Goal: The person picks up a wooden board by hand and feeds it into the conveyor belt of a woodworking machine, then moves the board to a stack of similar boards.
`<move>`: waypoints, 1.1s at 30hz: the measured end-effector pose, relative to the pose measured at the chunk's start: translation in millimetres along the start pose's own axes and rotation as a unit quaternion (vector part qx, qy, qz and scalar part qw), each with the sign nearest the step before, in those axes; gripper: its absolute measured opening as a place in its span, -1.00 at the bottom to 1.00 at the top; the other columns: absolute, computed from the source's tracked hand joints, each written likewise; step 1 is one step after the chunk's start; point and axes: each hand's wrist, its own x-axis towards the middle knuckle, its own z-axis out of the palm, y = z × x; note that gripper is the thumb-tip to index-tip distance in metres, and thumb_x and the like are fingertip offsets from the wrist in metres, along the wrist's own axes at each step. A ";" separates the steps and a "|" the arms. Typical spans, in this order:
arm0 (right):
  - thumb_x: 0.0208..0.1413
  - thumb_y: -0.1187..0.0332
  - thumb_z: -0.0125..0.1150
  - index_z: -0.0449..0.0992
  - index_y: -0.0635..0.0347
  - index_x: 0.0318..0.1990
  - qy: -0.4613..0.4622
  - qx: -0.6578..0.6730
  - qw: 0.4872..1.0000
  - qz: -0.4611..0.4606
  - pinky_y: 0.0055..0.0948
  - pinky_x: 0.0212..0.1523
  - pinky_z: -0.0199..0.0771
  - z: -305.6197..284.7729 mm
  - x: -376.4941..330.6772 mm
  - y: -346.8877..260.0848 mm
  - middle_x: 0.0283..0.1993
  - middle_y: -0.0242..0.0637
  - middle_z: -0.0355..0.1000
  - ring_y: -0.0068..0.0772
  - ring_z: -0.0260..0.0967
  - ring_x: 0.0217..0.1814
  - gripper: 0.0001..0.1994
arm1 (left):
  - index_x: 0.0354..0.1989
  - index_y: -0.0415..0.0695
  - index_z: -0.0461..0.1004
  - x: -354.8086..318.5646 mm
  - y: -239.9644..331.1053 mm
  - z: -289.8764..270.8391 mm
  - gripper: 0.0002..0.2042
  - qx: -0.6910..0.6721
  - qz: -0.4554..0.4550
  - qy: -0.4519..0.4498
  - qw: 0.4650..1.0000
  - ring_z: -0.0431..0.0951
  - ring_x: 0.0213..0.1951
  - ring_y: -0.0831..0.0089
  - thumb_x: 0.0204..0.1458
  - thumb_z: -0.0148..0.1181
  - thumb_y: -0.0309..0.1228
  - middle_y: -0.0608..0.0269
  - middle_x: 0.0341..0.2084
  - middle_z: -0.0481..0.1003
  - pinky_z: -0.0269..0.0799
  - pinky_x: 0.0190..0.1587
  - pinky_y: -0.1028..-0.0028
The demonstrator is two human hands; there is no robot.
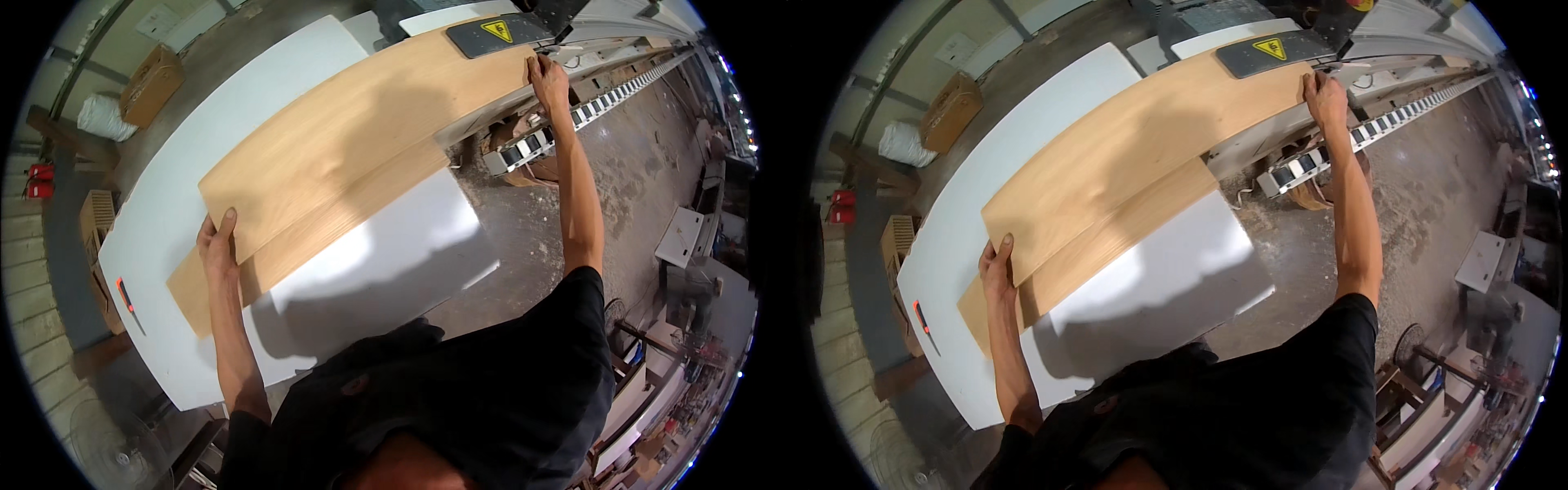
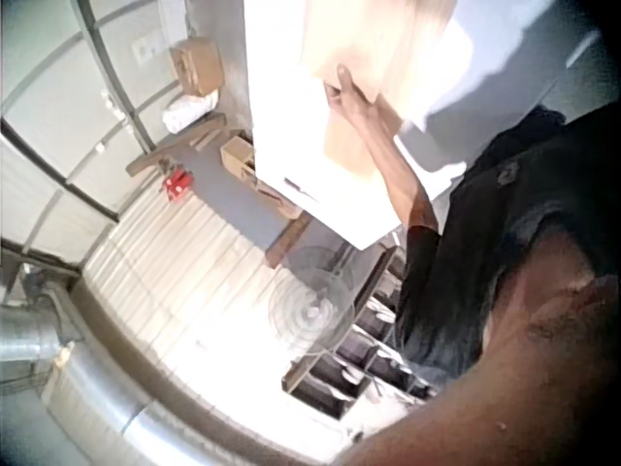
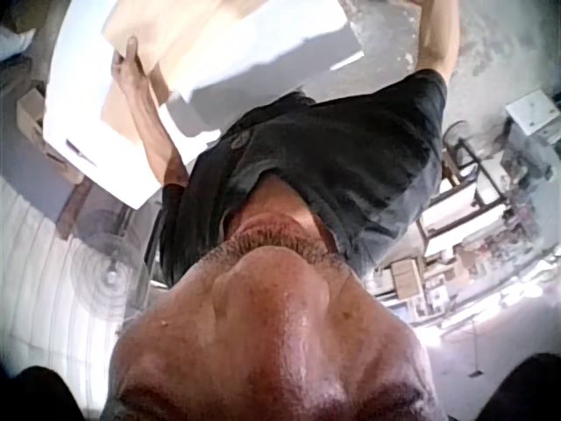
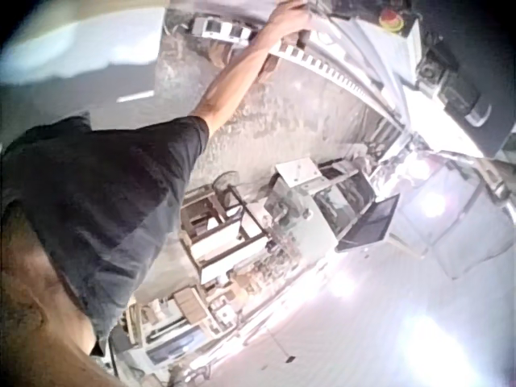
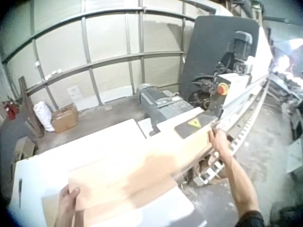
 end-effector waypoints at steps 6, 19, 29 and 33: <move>0.11 0.17 0.06 0.50 0.34 -0.32 -0.021 0.057 0.997 -0.049 -0.04 -0.20 0.36 -13.0 -80.2 -94.3 -0.34 0.17 0.43 0.23 0.37 -0.23 -0.67 | -0.05 -0.35 0.45 -45.6 -18.4 -117.0 -0.62 0.055 0.030 0.087 0.994 0.49 -0.20 0.44 0.04 0.26 -0.34 0.15 -0.21 0.52 0.38 -0.12 0.49; -0.03 0.10 0.21 0.51 0.40 -0.32 -0.093 0.181 0.976 -0.077 -0.07 -0.11 0.36 38.8 -158.2 -184.1 -0.30 0.21 0.44 0.19 0.37 -0.17 -0.58 | 0.10 -0.41 0.31 -48.1 -76.3 -245.6 -0.31 0.282 0.102 0.214 0.930 0.42 -0.06 0.25 -0.12 0.39 -0.17 -0.06 -0.06 0.41 0.36 -0.02 0.35; 0.06 -0.16 -0.01 0.45 0.36 -0.31 -0.098 0.069 0.993 0.023 -0.04 -0.09 0.35 56.6 -149.7 -202.2 -0.25 0.20 0.44 0.19 0.39 -0.11 -0.41 | -0.06 -0.39 0.41 -35.4 -86.9 -235.8 -0.63 0.179 0.199 0.183 0.946 0.50 -0.22 0.42 0.03 0.23 -0.38 0.08 -0.20 0.53 0.42 -0.16 0.43; 0.09 -0.12 -0.03 0.47 0.39 -0.20 -0.104 0.041 0.993 0.037 -0.03 -0.07 0.40 46.4 -160.1 -195.8 -0.19 0.23 0.44 0.20 0.40 -0.10 -0.41 | -0.04 -0.30 0.43 -57.2 -67.9 -213.4 -0.67 0.226 0.212 0.154 0.938 0.51 -0.17 0.42 0.02 0.19 -0.43 0.12 -0.20 0.54 0.41 -0.11 0.42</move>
